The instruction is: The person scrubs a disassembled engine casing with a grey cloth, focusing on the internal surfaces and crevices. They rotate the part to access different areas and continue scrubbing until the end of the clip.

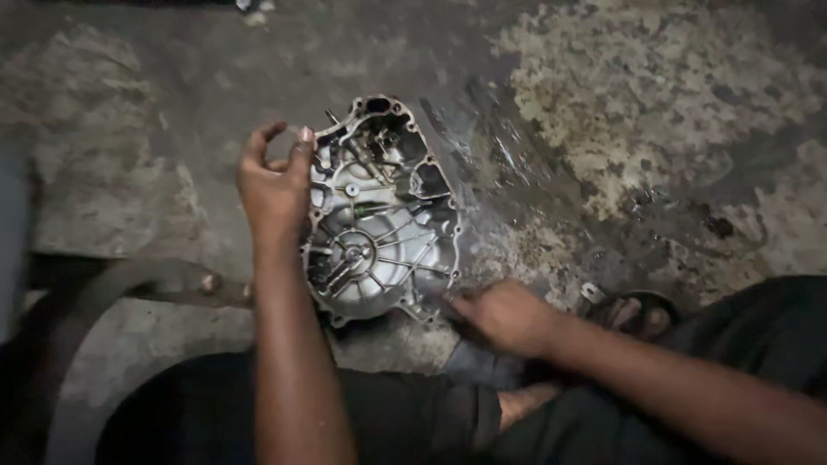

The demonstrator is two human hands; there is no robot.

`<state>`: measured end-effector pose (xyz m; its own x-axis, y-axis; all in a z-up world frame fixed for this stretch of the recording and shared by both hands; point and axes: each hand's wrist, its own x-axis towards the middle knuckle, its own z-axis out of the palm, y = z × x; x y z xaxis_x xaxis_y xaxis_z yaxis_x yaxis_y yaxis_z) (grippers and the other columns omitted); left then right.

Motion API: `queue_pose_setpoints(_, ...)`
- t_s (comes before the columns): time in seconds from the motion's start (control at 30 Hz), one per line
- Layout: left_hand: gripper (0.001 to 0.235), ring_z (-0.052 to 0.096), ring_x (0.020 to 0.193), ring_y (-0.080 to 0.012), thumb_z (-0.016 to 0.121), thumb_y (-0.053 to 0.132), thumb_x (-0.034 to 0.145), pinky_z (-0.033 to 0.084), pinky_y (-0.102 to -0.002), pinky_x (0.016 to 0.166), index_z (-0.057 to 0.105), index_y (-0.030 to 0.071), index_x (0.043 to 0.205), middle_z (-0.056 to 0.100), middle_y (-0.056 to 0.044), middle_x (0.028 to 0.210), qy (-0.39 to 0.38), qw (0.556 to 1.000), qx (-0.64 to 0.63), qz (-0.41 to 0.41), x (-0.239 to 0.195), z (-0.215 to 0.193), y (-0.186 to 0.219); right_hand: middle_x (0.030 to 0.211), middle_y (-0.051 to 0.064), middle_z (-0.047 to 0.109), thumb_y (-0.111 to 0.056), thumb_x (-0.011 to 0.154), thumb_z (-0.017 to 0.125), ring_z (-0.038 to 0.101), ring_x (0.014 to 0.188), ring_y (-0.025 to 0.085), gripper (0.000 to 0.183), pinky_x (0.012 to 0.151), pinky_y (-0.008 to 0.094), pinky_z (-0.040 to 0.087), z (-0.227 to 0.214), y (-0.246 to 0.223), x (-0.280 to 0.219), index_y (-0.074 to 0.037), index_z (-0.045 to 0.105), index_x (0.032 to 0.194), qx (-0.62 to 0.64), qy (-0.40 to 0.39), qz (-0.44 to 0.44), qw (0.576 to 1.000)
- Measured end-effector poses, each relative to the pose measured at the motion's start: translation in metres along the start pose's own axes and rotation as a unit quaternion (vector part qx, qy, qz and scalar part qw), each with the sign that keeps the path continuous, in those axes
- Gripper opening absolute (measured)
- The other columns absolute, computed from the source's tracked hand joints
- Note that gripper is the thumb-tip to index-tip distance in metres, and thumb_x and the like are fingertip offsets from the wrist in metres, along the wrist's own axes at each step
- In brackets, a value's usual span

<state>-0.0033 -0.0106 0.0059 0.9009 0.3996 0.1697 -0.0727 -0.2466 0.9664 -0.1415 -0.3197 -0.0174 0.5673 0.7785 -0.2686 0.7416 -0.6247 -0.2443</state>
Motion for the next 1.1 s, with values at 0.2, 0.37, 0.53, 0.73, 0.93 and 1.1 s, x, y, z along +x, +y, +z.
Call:
queue_pose_setpoints(0.2, 0.043, 0.064, 0.069, -0.0101, 0.081, 0.032, 0.094, 0.051, -0.026, 0.064, 0.065, 0.001, 0.118, 0.070, -0.005, 0.081, 0.079, 0.996, 0.021, 0.027, 0.001, 0.025, 0.000, 0.088, 0.019, 0.068, -0.029, 0.086, 0.068, 0.068, 0.067, 0.037, 0.066, 0.060, 0.049, 0.054, -0.028, 0.034, 0.002, -0.001, 0.049, 0.142, -0.007, 0.092, 0.079, 0.993)
queue_pose_setpoints(0.37, 0.043, 0.062, 0.066, -0.0116, 0.079, 0.033, 0.094, 0.049, -0.028, 0.061, 0.064, 0.003, 0.120, 0.068, -0.007, 0.074, 0.080, 0.996, 0.041, -0.015, -0.002, 0.028, 0.006, 0.092, 0.021, 0.068, -0.021, 0.094, 0.060, 0.068, 0.066, 0.033, 0.062, 0.057, 0.046, 0.056, -0.001, 0.024, -0.006, 0.003, 0.042, 0.148, 0.048, 0.063, 0.092, 0.993)
queue_pose_setpoints(0.53, 0.040, 0.062, 0.065, -0.0109, 0.080, 0.032, 0.093, 0.049, -0.028, 0.062, 0.061, 0.003, 0.114, 0.069, -0.006, 0.071, 0.095, 0.995, 0.003, -0.021, -0.004, 0.031, 0.006, 0.085, 0.023, 0.067, -0.018, 0.084, 0.065, 0.068, 0.071, 0.040, 0.073, 0.065, 0.052, 0.055, 0.034, 0.013, -0.010, 0.003, 0.037, 0.149, 0.016, 0.028, 0.080, 0.996)
queue_pose_setpoints(0.73, 0.034, 0.064, 0.059, -0.0112, 0.079, 0.031, 0.093, 0.049, -0.030, 0.055, 0.058, 0.005, 0.100, 0.069, -0.007, 0.069, 0.166, 0.986, -0.012, -0.002, -0.012, 0.045, -0.001, 0.090, 0.023, 0.069, -0.029, 0.085, 0.065, 0.068, 0.079, 0.042, 0.087, 0.071, 0.052, 0.056, 0.019, 0.055, -0.010, 0.003, 0.023, 0.154, 0.024, 0.036, 0.179, 0.983)
queue_pose_setpoints(0.93, 0.033, 0.064, 0.057, -0.0095, 0.076, 0.033, 0.098, 0.049, -0.029, 0.052, 0.057, 0.006, 0.104, 0.070, -0.004, 0.069, 0.199, 0.979, -0.013, -0.049, -0.012, 0.053, -0.009, 0.104, 0.028, 0.066, -0.024, 0.086, 0.063, 0.068, 0.078, 0.045, 0.092, 0.070, 0.052, 0.056, 0.020, 0.031, -0.016, 0.003, 0.012, 0.157, 0.099, 0.039, 0.189, 0.976)
queue_pose_setpoints(1.1, 0.034, 0.056, 0.056, -0.0112, 0.074, 0.030, 0.099, 0.042, -0.031, 0.050, 0.056, 0.003, 0.110, 0.066, -0.007, 0.066, 0.183, 0.982, -0.029, -0.028, -0.012, 0.050, -0.017, 0.106, 0.026, 0.066, -0.028, 0.085, 0.065, 0.069, 0.080, 0.044, 0.087, 0.071, 0.054, 0.056, 0.015, 0.027, -0.014, -0.006, 0.020, 0.156, 0.072, 0.050, 0.207, 0.974)
